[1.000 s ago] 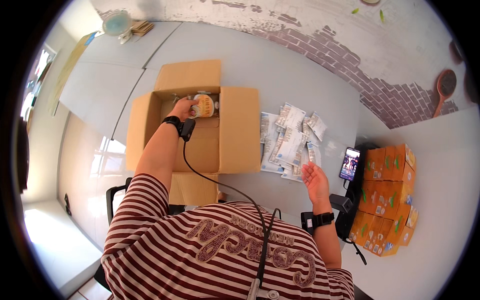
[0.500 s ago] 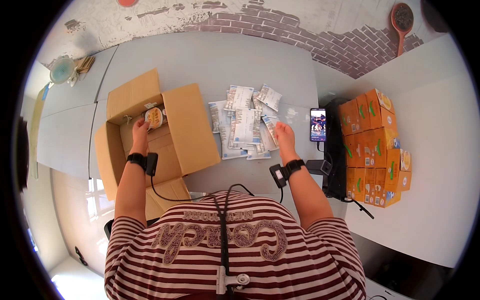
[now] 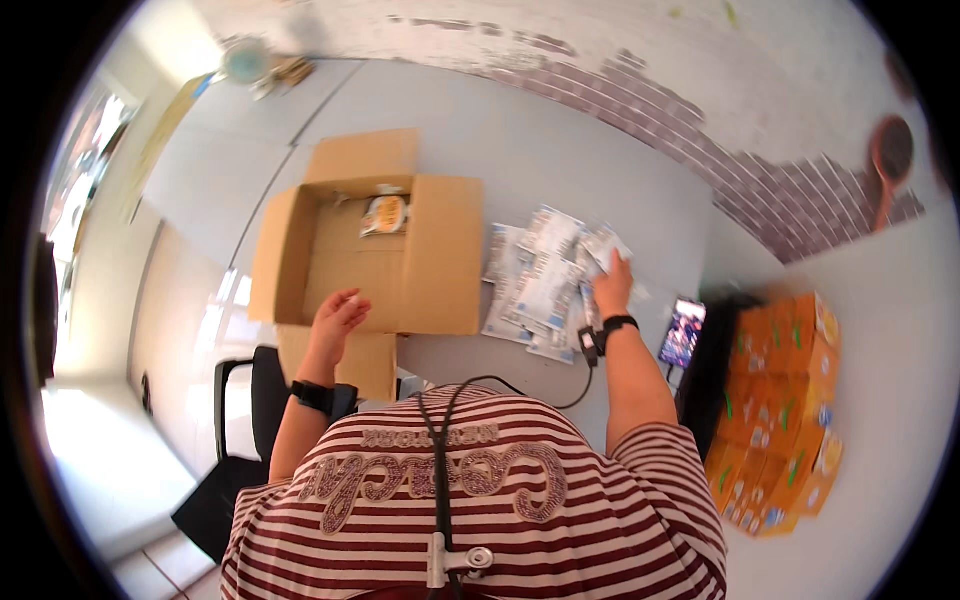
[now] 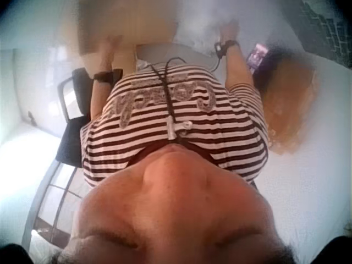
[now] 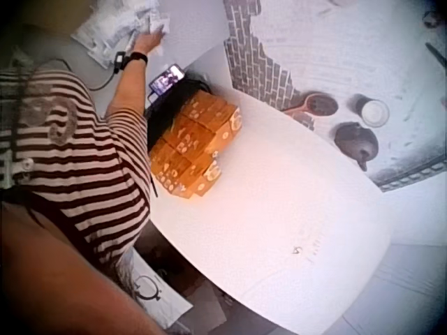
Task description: The person unpacks a cardboard box containing small packaged food items and places them onto a table. They then pick up the items one by one and place them into a new cardboard box, arranging them neatly. Finally, they close the new box and stack it with other similar boxes.
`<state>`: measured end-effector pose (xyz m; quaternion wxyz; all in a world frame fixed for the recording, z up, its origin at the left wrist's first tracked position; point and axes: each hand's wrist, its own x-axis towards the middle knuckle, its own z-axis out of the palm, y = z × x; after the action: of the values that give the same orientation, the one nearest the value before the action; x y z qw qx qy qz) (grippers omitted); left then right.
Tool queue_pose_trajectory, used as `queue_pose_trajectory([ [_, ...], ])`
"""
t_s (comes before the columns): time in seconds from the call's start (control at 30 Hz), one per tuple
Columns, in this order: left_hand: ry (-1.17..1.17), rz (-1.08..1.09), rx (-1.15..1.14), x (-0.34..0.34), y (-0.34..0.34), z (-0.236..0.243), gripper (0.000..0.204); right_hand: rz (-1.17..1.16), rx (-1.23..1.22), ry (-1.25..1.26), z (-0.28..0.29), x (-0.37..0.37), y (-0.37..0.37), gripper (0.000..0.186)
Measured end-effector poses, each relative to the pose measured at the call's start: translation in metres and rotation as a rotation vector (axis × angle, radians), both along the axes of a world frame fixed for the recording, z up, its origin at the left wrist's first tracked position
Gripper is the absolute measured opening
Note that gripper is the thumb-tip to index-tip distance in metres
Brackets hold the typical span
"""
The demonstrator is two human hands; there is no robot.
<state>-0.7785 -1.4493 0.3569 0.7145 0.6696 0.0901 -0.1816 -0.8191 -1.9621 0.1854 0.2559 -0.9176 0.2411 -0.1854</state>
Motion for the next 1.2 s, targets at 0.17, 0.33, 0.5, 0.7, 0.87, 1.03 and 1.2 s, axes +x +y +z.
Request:
queue_pose_trajectory([
  [0.17, -0.004, 0.085, -0.05, -0.05, 0.005, -0.012, 0.028, 0.059, -0.012, 0.083, 0.023, 0.003, 0.014, 0.061],
  [0.33, 0.025, 0.059, -0.011, -0.078, -0.008, -0.012, 0.028, 0.113, -0.023, 0.145, 0.028, 0.005, 0.012, 0.061],
  [0.5, -0.032, -0.016, 0.003, -0.076, -0.027, -0.006, 0.027, 0.182, -0.053, 0.095, 0.013, -0.001, -0.01, 0.056],
  [0.7, -0.024, -0.067, 0.026, -0.069, -0.031, 0.01, 0.031, 0.187, 0.02, 0.105, 0.081, 0.003, -0.024, 0.029],
  [0.87, 0.019, -0.095, -0.056, -0.063, -0.033, 0.017, 0.031, 0.201, 0.914, -0.311, 0.162, -0.01, 0.025, 0.026],
  [1.03, 0.086, -0.306, -0.247, -0.051, -0.059, 0.04, 0.034, 0.412, 1.844, -0.311, 0.213, -0.02, 0.118, 0.023],
  [1.2, 0.092, -0.284, -0.559, -0.043, -0.086, 0.044, 0.035, 0.504, 2.082, -0.049, 0.218, -0.01, 0.223, 0.023],
])
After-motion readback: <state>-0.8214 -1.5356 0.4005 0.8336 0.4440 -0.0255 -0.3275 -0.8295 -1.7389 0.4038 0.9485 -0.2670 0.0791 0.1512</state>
